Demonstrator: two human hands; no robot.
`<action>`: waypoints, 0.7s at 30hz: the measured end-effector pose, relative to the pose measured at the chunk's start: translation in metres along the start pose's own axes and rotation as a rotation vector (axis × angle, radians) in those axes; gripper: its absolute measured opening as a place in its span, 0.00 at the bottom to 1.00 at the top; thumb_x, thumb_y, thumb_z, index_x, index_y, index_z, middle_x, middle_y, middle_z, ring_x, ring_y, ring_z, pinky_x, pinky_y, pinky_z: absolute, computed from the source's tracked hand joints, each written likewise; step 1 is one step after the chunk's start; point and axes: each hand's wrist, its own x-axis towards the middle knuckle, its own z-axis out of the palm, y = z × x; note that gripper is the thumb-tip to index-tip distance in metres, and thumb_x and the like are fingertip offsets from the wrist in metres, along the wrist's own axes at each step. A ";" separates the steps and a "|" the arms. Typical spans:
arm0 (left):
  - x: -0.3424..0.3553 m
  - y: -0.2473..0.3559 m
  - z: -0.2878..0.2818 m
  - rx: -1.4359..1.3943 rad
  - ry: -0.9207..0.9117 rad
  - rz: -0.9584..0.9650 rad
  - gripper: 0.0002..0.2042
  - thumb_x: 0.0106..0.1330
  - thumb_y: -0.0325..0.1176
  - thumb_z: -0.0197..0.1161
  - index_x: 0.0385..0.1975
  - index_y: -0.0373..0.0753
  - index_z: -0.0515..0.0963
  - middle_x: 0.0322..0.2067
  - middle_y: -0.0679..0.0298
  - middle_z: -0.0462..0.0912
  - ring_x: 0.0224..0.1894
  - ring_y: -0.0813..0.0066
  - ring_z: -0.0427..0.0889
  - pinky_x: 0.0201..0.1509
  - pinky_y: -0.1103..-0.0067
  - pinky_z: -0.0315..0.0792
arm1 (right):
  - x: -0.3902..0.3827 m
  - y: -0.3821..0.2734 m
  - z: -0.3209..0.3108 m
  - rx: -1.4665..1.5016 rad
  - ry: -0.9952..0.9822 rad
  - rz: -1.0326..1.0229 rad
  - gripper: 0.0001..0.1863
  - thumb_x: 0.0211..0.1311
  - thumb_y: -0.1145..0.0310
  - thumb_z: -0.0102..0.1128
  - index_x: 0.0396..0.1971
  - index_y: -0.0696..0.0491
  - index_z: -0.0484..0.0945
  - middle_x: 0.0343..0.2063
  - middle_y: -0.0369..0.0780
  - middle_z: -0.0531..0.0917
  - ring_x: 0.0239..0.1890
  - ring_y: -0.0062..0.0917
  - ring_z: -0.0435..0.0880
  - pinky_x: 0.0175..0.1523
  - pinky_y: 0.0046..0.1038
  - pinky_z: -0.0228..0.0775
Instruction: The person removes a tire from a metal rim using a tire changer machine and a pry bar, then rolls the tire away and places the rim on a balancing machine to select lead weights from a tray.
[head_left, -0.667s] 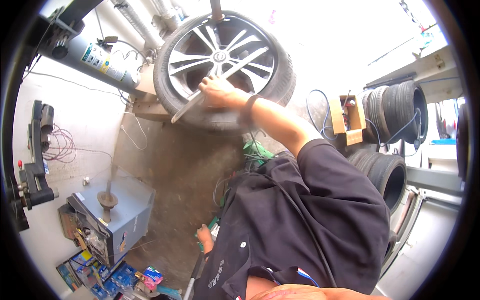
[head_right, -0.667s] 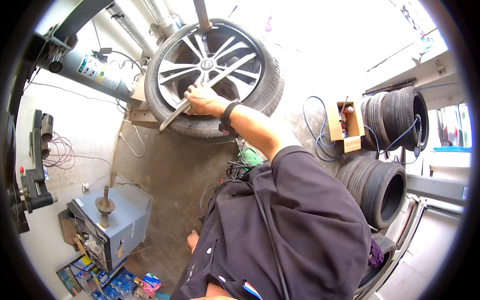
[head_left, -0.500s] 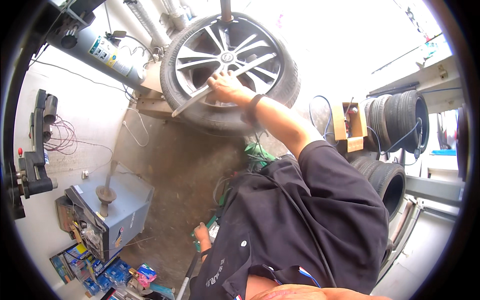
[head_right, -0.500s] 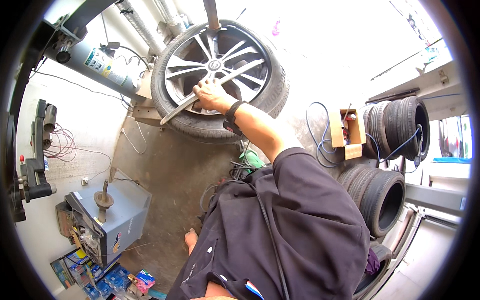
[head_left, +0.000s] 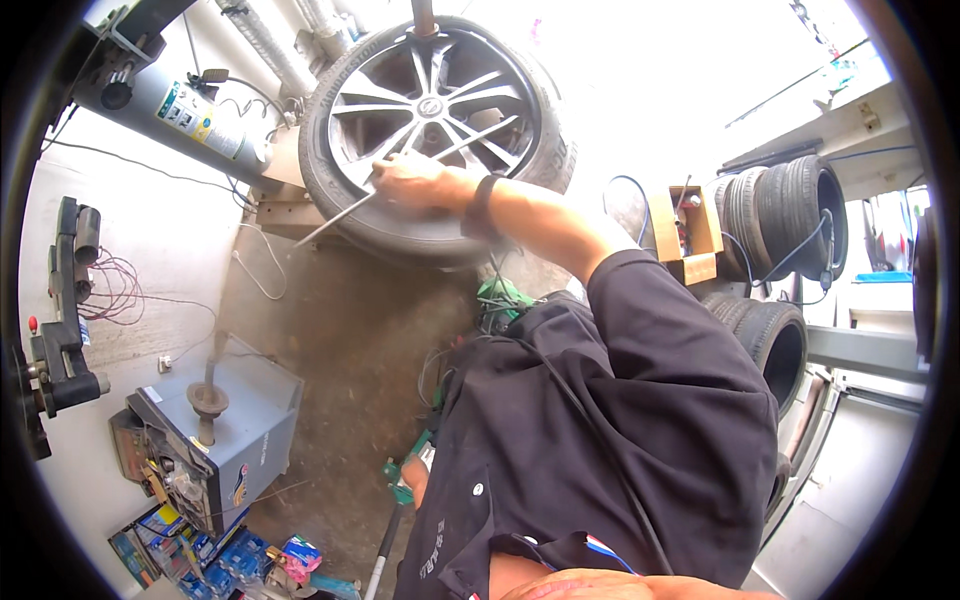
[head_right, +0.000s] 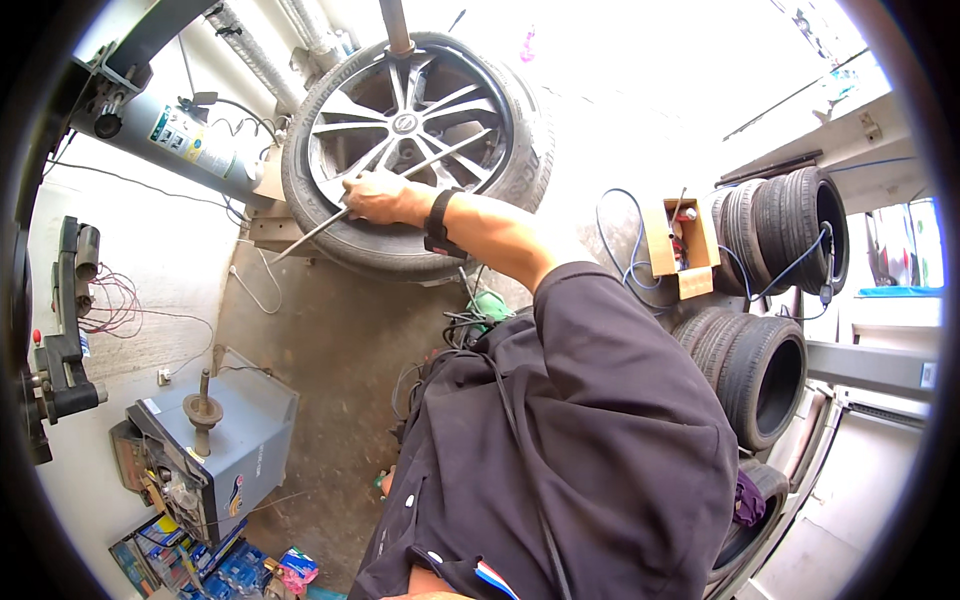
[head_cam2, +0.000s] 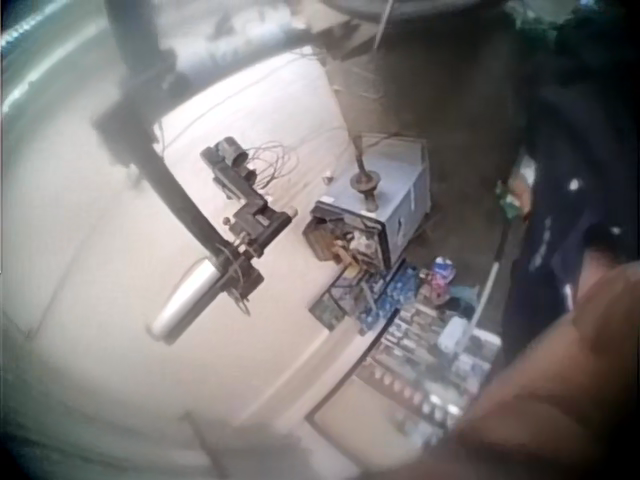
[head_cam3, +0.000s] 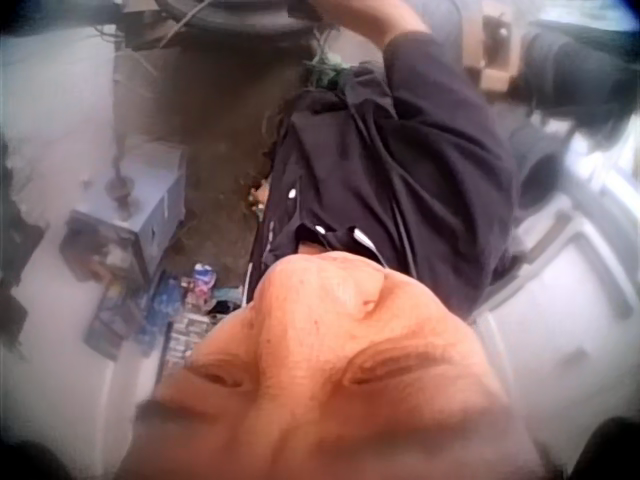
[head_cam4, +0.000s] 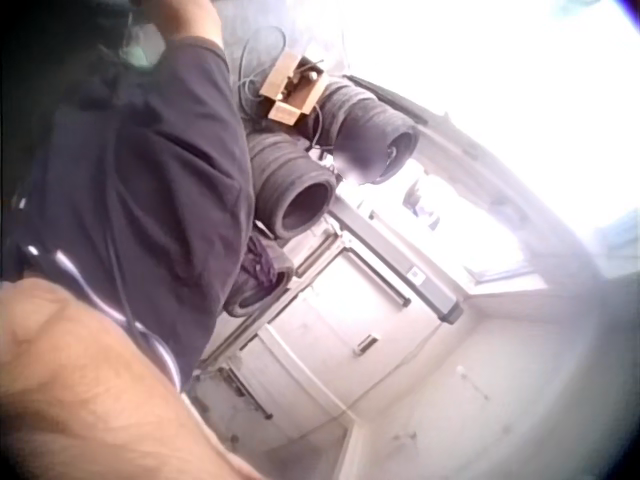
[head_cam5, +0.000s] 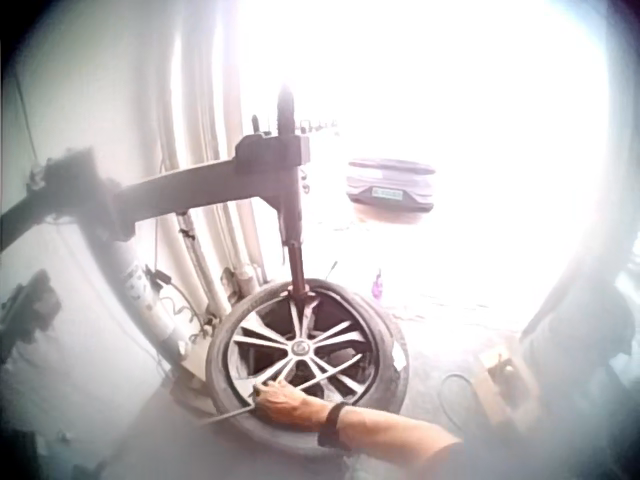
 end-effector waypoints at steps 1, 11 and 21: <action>-0.002 -0.003 0.005 -0.014 -0.017 -0.054 0.24 0.65 0.45 0.50 0.27 0.26 0.82 0.31 0.40 0.83 0.38 0.41 0.82 0.46 0.56 0.72 | -0.007 -0.013 -0.011 0.073 -0.022 0.002 0.11 0.62 0.62 0.59 0.36 0.53 0.82 0.42 0.46 0.79 0.42 0.45 0.83 0.46 0.44 0.77; 0.039 0.025 -0.030 0.023 -0.095 -0.159 0.24 0.66 0.45 0.49 0.28 0.28 0.82 0.31 0.39 0.83 0.39 0.41 0.82 0.48 0.57 0.72 | -0.084 -0.136 -0.067 0.352 0.101 -0.292 0.07 0.63 0.70 0.54 0.38 0.55 0.70 0.35 0.47 0.73 0.33 0.41 0.81 0.31 0.42 0.76; 0.088 0.078 -0.088 -0.232 -0.070 -0.073 0.23 0.65 0.46 0.54 0.42 0.27 0.81 0.43 0.42 0.83 0.50 0.45 0.80 0.56 0.62 0.70 | -0.187 -0.020 -0.057 0.124 0.388 0.348 0.08 0.64 0.64 0.59 0.35 0.53 0.75 0.28 0.46 0.81 0.32 0.44 0.84 0.34 0.43 0.76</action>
